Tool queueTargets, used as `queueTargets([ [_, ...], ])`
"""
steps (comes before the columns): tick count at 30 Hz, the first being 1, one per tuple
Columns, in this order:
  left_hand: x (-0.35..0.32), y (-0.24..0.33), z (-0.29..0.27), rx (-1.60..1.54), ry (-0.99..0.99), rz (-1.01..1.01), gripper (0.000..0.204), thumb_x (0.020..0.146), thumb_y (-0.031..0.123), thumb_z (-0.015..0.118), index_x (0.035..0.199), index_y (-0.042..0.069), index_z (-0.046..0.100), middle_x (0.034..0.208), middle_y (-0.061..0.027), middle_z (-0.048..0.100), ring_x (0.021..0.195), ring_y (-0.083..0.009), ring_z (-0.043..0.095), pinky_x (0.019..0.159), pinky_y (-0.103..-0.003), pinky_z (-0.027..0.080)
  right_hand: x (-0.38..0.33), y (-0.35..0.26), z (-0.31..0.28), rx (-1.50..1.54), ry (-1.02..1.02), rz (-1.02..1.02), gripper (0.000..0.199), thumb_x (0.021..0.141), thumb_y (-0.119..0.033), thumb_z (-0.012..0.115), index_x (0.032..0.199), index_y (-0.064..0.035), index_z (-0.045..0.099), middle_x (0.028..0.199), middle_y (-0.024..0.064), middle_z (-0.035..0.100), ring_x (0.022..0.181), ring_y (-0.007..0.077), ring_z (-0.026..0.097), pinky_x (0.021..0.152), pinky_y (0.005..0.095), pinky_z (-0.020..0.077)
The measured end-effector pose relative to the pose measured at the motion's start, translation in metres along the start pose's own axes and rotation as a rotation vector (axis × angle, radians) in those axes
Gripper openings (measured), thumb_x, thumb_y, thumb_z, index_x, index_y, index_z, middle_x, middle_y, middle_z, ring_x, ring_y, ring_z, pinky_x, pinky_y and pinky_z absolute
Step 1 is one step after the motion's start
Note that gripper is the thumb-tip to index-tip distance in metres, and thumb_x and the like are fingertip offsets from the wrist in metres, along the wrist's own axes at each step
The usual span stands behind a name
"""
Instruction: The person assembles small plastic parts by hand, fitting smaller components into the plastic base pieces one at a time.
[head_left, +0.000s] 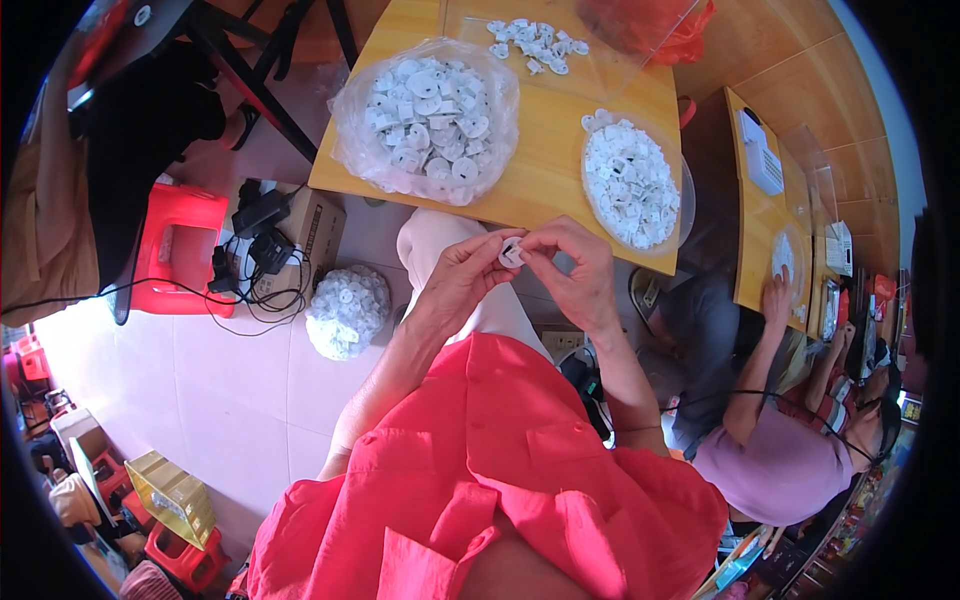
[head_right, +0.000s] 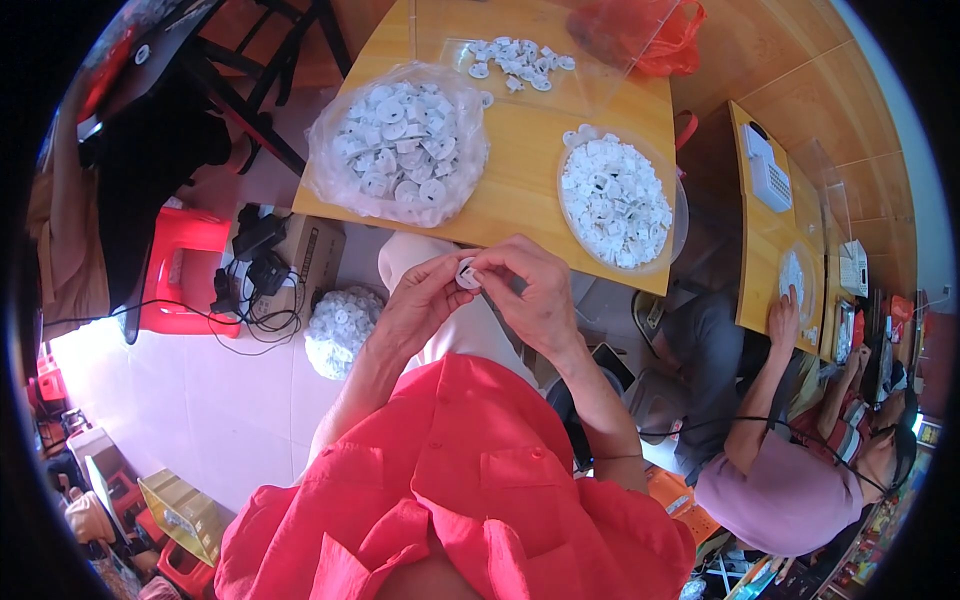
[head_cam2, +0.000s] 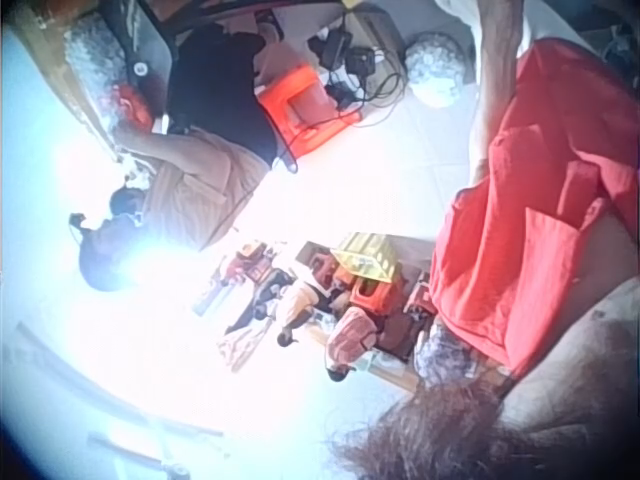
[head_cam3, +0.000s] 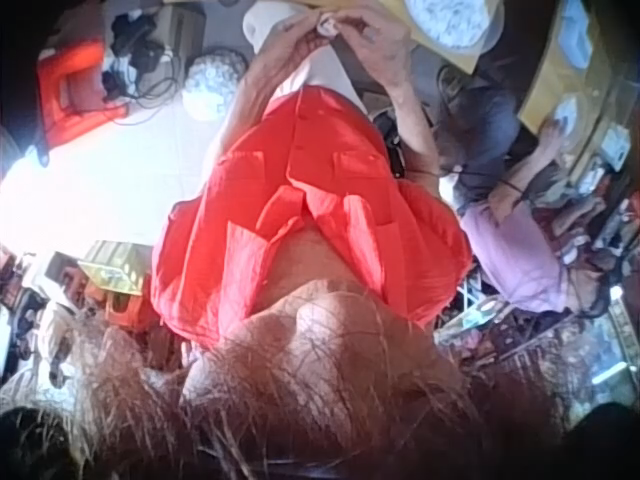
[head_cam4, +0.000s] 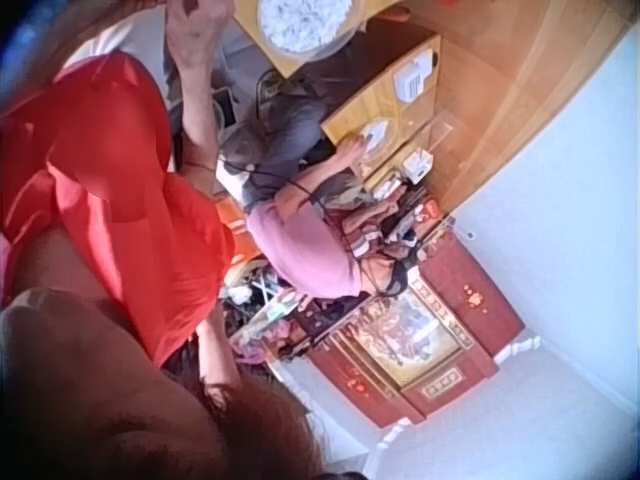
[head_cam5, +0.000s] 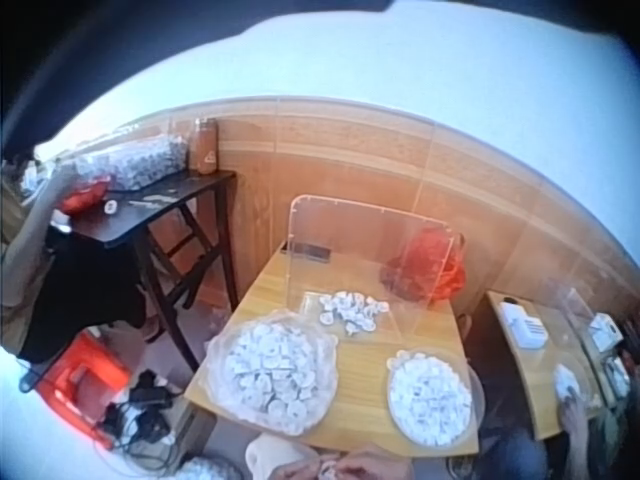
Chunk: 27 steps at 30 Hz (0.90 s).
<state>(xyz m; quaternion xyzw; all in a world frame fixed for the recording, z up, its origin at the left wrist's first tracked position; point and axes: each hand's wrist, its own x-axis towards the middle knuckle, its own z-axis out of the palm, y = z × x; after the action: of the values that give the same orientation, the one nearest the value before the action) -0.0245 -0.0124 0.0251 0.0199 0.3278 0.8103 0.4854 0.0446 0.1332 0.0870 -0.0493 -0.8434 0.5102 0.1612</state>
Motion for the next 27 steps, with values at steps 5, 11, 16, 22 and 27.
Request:
queueTargets([
  [5, 0.001, -0.001, 0.001, -0.024, 0.001, -0.017, 0.033, 0.094, 0.024, 0.05, 0.117, 0.001, 0.055, 0.102, -0.0048, 0.061, 0.089, -0.0103, 0.058, 0.081, -0.023, 0.048, -0.001, 0.003, 0.002, -0.022, 0.015, -0.015, 0.013, 0.073, 0.007, 0.064, 0.084, 0.0007, 0.064, 0.079, 0.0086, 0.062, 0.068, 0.0154, 0.061, 0.059, 0.0241, 0.0481],
  [11, 0.002, -0.003, 0.0, -0.032, -0.008, -0.018, 0.032, 0.094, 0.021, 0.048, 0.118, 0.0, 0.054, 0.103, -0.0043, 0.06, 0.09, -0.01, 0.058, 0.082, -0.024, 0.048, -0.002, 0.006, 0.003, -0.044, 0.033, -0.031, 0.014, 0.072, 0.007, 0.064, 0.084, 0.0002, 0.063, 0.079, 0.009, 0.062, 0.069, 0.018, 0.062, 0.06, 0.0256, 0.0485],
  [16, 0.001, -0.005, 0.0, -0.025, 0.01, -0.02, 0.032, 0.094, 0.021, 0.049, 0.118, 0.0, 0.054, 0.102, -0.0044, 0.061, 0.089, -0.0102, 0.058, 0.082, -0.024, 0.048, -0.004, 0.007, 0.005, -0.154, 0.032, -0.172, 0.014, 0.072, 0.007, 0.063, 0.083, -0.0002, 0.063, 0.08, 0.0104, 0.061, 0.072, 0.0237, 0.062, 0.061, 0.0286, 0.0487],
  [22, 0.002, -0.001, 0.006, 0.025, 0.033, -0.005, 0.03, 0.093, 0.02, 0.051, 0.116, 0.001, 0.057, 0.099, -0.0044, 0.061, 0.086, -0.0098, 0.058, 0.08, -0.023, 0.048, -0.002, 0.004, -0.002, -0.177, 0.007, -0.156, 0.014, 0.072, 0.006, 0.064, 0.084, -0.0003, 0.062, 0.08, 0.0102, 0.06, 0.07, 0.024, 0.061, 0.06, 0.0292, 0.0489],
  [27, 0.0, 0.001, 0.01, 0.04, 0.066, 0.019, 0.028, 0.093, 0.019, 0.052, 0.115, 0.002, 0.058, 0.098, -0.0048, 0.062, 0.085, -0.0095, 0.058, 0.08, -0.023, 0.049, -0.004, 0.0, 0.005, -0.204, 0.085, -0.183, 0.016, 0.069, 0.009, 0.065, 0.081, 0.0003, 0.063, 0.078, 0.0093, 0.062, 0.069, 0.0213, 0.062, 0.059, 0.0268, 0.0483],
])
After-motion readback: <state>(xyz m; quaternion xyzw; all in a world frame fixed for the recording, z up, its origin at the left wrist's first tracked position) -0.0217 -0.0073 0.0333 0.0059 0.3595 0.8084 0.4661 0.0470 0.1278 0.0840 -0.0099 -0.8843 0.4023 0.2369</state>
